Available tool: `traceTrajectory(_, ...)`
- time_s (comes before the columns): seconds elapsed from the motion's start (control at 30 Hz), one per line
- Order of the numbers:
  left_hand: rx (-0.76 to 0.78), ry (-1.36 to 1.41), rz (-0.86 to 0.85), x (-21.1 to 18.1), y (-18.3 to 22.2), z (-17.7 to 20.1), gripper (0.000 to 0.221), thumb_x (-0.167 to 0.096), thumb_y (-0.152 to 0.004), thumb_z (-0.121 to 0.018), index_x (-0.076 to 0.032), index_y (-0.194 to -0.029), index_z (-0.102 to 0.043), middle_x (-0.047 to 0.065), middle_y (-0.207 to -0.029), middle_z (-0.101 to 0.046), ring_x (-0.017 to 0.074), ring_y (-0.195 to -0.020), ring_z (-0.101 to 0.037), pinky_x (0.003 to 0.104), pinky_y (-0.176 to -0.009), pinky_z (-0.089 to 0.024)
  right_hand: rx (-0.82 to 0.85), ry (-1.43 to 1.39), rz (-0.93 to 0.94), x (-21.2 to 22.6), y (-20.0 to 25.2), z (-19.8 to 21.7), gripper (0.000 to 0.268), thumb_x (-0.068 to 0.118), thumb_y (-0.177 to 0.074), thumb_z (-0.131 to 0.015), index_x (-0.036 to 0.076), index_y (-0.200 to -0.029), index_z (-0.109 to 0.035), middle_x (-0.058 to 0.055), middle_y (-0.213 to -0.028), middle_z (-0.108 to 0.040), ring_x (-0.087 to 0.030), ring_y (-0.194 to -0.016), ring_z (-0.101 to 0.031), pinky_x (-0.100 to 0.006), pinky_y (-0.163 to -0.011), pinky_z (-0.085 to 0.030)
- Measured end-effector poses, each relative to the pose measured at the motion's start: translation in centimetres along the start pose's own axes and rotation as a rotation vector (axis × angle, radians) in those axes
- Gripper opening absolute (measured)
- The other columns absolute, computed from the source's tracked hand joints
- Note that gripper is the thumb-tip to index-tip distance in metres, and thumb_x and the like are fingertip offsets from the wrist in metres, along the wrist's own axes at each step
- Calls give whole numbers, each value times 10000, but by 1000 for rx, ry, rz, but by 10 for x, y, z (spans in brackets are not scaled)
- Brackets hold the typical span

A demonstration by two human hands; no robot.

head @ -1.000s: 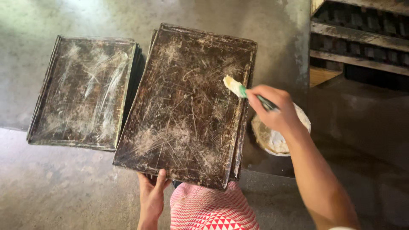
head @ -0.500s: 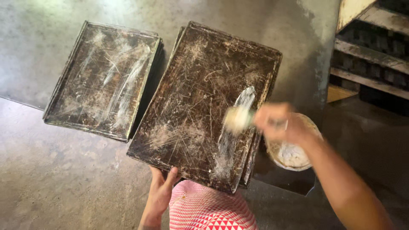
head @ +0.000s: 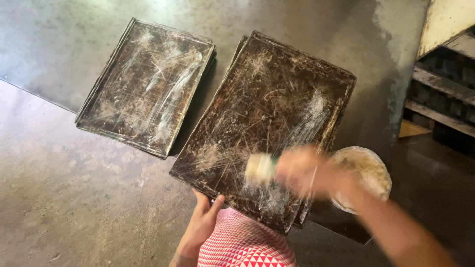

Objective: The person applies a white substance from a container to multiple baking trays using a brush, handling and stacking the trays as they are coated.

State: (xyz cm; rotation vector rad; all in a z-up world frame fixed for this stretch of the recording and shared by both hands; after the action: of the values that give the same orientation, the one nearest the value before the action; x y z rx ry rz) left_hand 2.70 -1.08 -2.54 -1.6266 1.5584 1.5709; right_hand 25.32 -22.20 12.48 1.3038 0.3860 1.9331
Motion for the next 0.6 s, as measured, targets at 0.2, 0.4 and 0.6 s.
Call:
traceTrajectory(0.2, 23, 102, 2, -4, -1, -5, 949, -84, -961, -561, -73, -1580, 158, 133, -1646, -244, 202, -1463, -300, 308, -1176, -250, -597, 706, -104, 25, -70, 103, 161, 85, -834, -706, 144, -983, -724, -101, -904, -724, -216, -718, -693, -352, -598, -555)
traceTrajectory(0.4, 52, -165, -56, -3, 1, 1, 957, -111, -988, -577, -11, -1569, 177, 157, -1613, -324, 198, -1439, -359, 294, -1162, -302, -82, 971, 693, 88, -37, -70, 336, 183, -685, -807, 54, -967, -678, -125, -884, -709, -273, -793, -723, -394, -651, -610)
traceTrajectory(0.6, 42, -179, -276, 15, -1, 2, 974, -153, -1030, -600, 63, -1564, 185, 168, -1543, -382, 207, -1357, -418, 281, -1078, -367, -185, 463, 454, 72, -98, 45, 45, 120, -834, -704, 124, -878, -712, -80, -880, -703, -206, -751, -681, -371, -655, -592)
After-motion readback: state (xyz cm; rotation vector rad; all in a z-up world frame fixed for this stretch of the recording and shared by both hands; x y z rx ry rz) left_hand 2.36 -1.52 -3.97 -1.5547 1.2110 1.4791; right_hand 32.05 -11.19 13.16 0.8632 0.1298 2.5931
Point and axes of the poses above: each hand's wrist, its own y-axis away from the middle knuckle, its own z-axis out of the back of the hand, x = y × z, the point moved 1 cm from there along -y, towards the middle knuckle
